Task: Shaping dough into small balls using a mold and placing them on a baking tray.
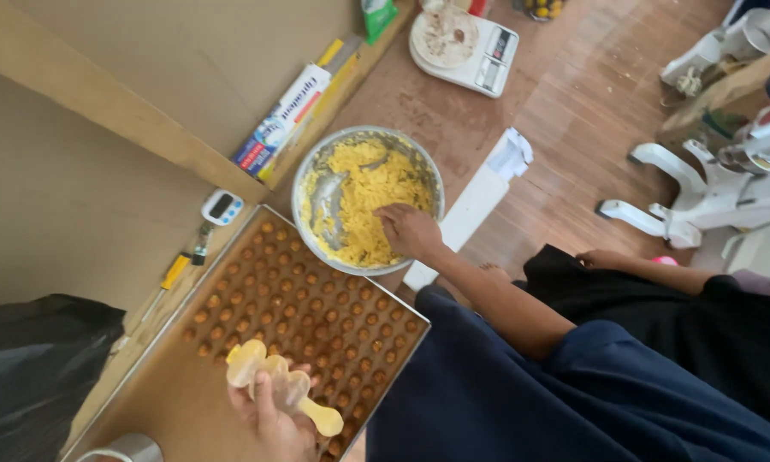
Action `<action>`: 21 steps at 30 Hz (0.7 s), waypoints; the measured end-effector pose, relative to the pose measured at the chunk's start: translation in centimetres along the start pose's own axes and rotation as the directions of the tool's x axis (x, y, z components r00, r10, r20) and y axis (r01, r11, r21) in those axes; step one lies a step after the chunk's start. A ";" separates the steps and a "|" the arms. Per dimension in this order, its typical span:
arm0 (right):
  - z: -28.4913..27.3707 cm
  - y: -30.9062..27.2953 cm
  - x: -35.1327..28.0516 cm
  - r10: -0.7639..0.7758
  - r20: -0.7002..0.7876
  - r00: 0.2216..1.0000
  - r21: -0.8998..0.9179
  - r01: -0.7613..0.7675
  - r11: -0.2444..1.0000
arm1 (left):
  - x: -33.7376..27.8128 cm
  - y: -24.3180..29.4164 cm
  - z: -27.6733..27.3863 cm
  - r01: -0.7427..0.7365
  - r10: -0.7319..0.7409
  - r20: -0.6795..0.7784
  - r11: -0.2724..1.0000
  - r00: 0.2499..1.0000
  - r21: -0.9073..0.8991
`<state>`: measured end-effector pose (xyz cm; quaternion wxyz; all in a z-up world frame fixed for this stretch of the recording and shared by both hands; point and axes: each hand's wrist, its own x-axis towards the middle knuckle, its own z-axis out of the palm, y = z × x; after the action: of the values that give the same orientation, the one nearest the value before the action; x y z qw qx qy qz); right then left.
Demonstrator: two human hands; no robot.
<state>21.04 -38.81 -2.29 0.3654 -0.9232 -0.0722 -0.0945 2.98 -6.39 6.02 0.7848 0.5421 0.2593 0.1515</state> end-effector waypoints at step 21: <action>-1.1 -0.7 -0.4 0.026 0.005 1.000 -0.011 -0.026 1.000 | -3.3 1.4 5.0 0.036 -0.036 -0.042 0.999 0.998 -0.013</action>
<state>20.41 -39.04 -1.15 0.3615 -0.9262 -0.0606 -0.0880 3.22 -11.44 9.52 0.7849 0.5294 0.2845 0.1503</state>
